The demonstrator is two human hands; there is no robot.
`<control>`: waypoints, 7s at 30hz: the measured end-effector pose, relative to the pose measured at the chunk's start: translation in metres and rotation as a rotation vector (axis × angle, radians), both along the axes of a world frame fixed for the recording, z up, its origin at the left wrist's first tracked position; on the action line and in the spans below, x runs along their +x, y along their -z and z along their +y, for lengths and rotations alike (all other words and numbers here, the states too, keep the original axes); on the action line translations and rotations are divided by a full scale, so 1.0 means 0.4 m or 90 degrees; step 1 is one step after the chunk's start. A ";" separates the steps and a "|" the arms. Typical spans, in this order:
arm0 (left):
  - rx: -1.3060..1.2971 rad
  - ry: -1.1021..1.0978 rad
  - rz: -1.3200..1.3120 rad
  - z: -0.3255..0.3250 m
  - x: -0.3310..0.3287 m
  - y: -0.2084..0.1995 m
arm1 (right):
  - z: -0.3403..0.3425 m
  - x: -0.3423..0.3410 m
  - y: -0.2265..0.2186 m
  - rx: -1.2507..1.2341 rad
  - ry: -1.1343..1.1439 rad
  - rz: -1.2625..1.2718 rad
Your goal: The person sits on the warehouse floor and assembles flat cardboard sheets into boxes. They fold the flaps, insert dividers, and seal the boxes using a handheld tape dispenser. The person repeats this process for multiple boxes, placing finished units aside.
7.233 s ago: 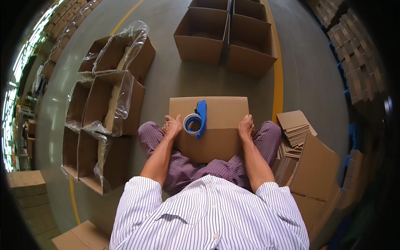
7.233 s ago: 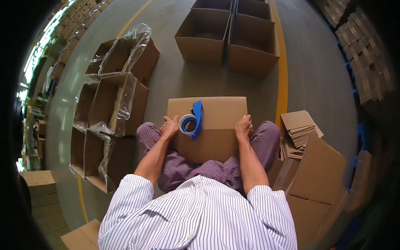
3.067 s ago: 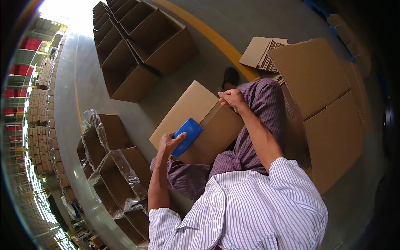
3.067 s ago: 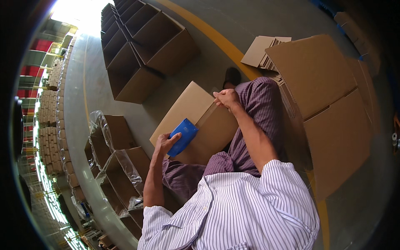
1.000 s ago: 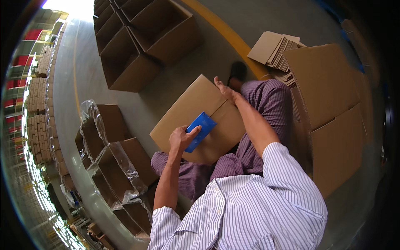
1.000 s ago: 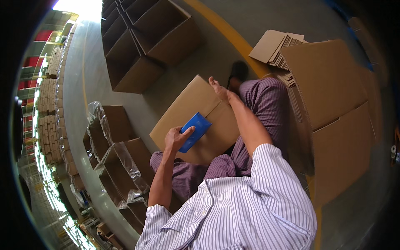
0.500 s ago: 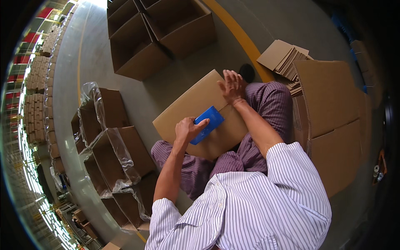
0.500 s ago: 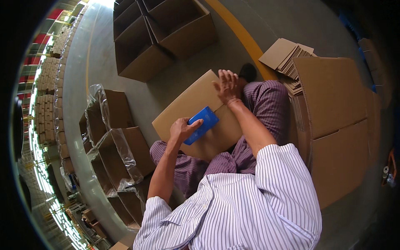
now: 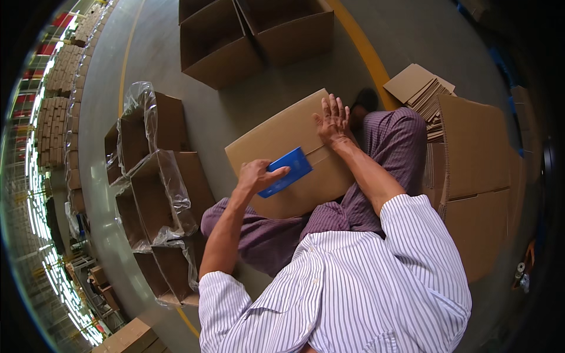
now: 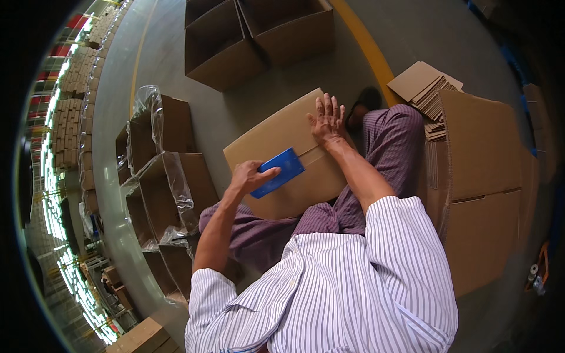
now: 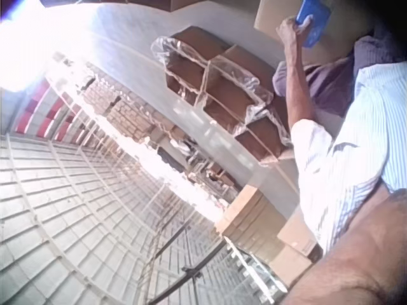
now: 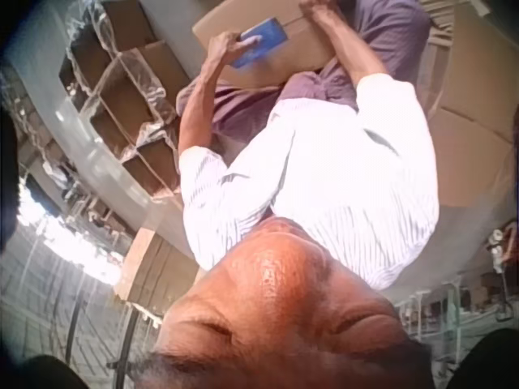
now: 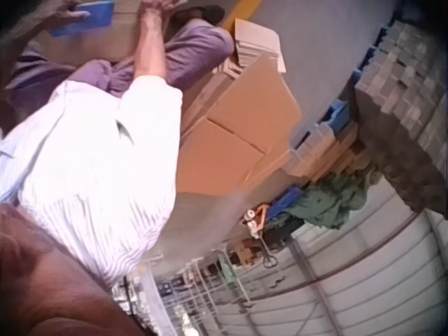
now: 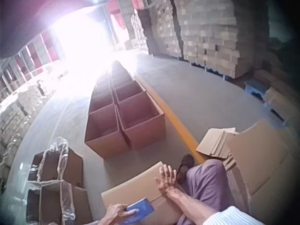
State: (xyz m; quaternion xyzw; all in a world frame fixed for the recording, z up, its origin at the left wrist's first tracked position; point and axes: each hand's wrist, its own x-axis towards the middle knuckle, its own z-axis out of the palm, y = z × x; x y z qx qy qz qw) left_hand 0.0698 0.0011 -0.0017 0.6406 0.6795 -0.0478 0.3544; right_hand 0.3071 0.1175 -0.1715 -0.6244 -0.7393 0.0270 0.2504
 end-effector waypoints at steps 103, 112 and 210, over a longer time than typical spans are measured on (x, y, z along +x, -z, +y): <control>0.088 -0.631 -0.026 -0.208 -0.446 0.172 | -0.339 -0.486 -0.068 -0.074 -0.827 0.012; -0.004 -0.831 -0.453 -0.259 -0.251 0.393 | -0.366 -0.200 -0.104 -0.158 -0.568 -0.062; 0.396 -0.720 0.162 -0.240 -0.044 0.332 | -0.110 0.168 -0.164 -0.416 0.031 -0.084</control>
